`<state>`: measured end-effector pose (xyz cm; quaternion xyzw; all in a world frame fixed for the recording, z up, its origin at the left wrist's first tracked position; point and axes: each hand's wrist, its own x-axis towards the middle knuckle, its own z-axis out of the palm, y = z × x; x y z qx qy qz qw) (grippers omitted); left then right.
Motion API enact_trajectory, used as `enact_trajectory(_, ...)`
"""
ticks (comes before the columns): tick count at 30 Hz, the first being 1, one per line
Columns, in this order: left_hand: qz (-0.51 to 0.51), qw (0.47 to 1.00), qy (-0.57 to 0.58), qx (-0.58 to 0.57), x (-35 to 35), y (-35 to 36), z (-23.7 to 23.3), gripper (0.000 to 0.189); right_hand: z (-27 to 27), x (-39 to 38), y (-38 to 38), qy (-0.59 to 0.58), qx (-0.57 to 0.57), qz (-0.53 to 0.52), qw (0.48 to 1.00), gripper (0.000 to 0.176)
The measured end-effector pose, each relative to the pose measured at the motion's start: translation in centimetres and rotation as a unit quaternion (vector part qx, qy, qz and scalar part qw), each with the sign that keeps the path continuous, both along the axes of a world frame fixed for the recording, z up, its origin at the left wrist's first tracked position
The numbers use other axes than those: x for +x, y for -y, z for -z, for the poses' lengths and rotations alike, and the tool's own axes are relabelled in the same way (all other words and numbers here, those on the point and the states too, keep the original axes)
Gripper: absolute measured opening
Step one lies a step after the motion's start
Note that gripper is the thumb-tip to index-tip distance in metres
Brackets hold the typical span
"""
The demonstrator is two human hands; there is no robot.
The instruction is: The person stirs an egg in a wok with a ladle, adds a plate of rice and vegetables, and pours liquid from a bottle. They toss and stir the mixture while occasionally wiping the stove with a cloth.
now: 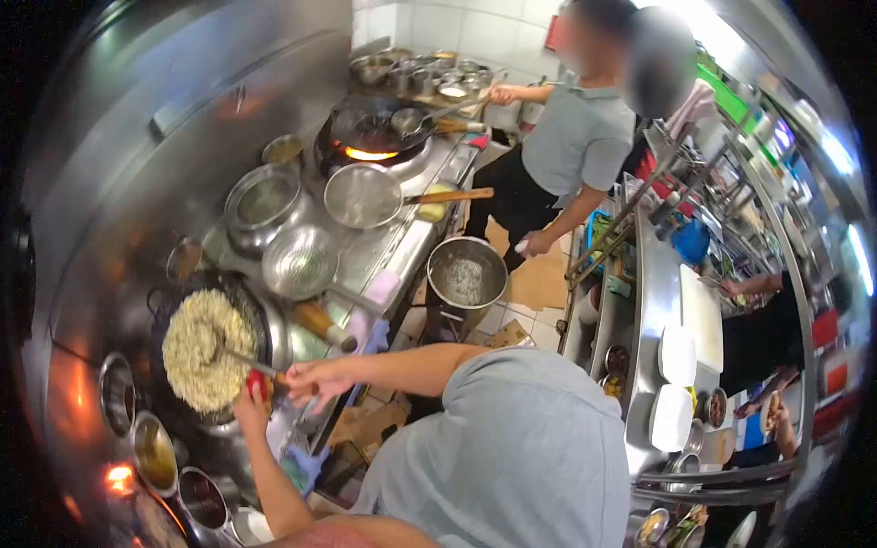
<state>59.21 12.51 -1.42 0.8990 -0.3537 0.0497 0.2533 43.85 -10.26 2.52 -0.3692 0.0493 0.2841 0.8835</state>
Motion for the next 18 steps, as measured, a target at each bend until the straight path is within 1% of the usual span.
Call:
enact_trajectory(1, 0.016, 1.0, -0.005, -0.003, 0.4, -0.3, -0.4, 0.035, 0.3, 1.1, -0.8, -0.073, 0.099, 0.101, 0.987, 0.04)
enact_trajectory(3, 0.046, 0.996, -0.078, -0.012, 0.5, -0.8, -2.0, 0.033, -0.3, 4.9, -1.7, -0.111, 0.188, 0.123, 0.968, 0.035)
enact_trajectory(4, 0.026, 0.995, -0.095, -0.005, -0.4, -0.8, -3.4, 0.032, 1.8, 8.8, -2.0, -0.118, 0.18, 0.054, 0.975, 0.034)
enact_trajectory(5, 0.023, 0.995, -0.091, -0.015, -0.3, -0.3, -3.3, 0.032, 4.1, 12.3, -1.5, -0.129, 0.171, -0.017, 0.977, 0.033)
enact_trajectory(6, -0.005, 0.996, -0.091, 0.014, -0.2, -0.3, -3.0, 0.033, 2.1, 13.0, -1.3, -0.128, 0.166, -0.019, 0.978, 0.033)
enact_trajectory(7, -0.029, 0.994, -0.095, 0.047, -0.4, -0.1, -2.7, 0.034, -2.0, 13.3, -1.4, -0.043, -0.146, -0.054, 0.987, 0.036)
enact_trajectory(8, -0.05, 0.993, -0.109, 0.024, -0.8, 0.5, -3.0, 0.036, -5.7, 13.4, -1.7, 0.043, -0.442, -0.083, 0.892, 0.041)
enact_trajectory(9, -0.048, 0.992, -0.11, 0.025, -1.0, 1.0, -3.2, 0.036, -8.0, 11.4, -1.6, 0.041, -0.441, -0.081, 0.893, 0.041)
enact_trajectory(10, -0.067, 0.992, -0.096, 0.043, -1.1, 1.4, -3.3, 0.04, -10.1, 7.5, -1.0, 0.144, -0.571, -0.078, 0.805, 0.053)
enact_trajectory(11, -0.09, 0.99, -0.084, 0.063, -1.1, 1.5, -3.1, 0.045, -11.2, 4.8, -0.8, 0.244, -0.678, -0.074, 0.689, 0.064)
enact_trajectory(12, -0.109, 0.986, -0.066, 0.103, -0.2, 1.4, -1.3, 0.055, -8.0, 4.1, -0.5, 0.303, -0.729, -0.062, 0.611, 0.078)
enact_trajectory(13, -0.086, 0.992, -0.077, 0.06, -0.5, 1.8, -2.4, 0.07, -7.2, 3.3, 0.3, 0.272, -0.73, -0.093, 0.621, 0.073)
enact_trajectory(14, -0.101, 0.986, -0.112, 0.069, -1.0, 1.8, -3.1, 0.072, -2.7, 4.8, 1.9, 0.303, -0.741, -0.17, 0.574, 0.074)
enact_trajectory(15, -0.1, 0.988, -0.114, 0.028, -1.3, 2.2, -3.9, 0.074, -3.1, 4.9, 3.1, 0.247, -0.777, -0.154, 0.558, 0.059)
enact_trajectory(16, -0.132, 0.981, -0.129, 0.068, -1.1, 2.6, -4.1, 0.065, 0.2, 7.0, 4.9, 0.304, -0.763, -0.108, 0.56, 0.048)
enact_trajectory(17, -0.101, 0.989, -0.109, 0.009, -1.7, 2.6, -4.9, 0.063, 3.6, 9.1, 6.6, 0.361, -0.748, -0.064, 0.554, 0.038)
enact_trajectory(18, -0.124, 0.986, -0.111, 0.021, -2.1, 2.4, -5.0, 0.059, 1.3, 8.5, 6.9, 0.423, -0.691, 0.072, 0.582, 0.036)
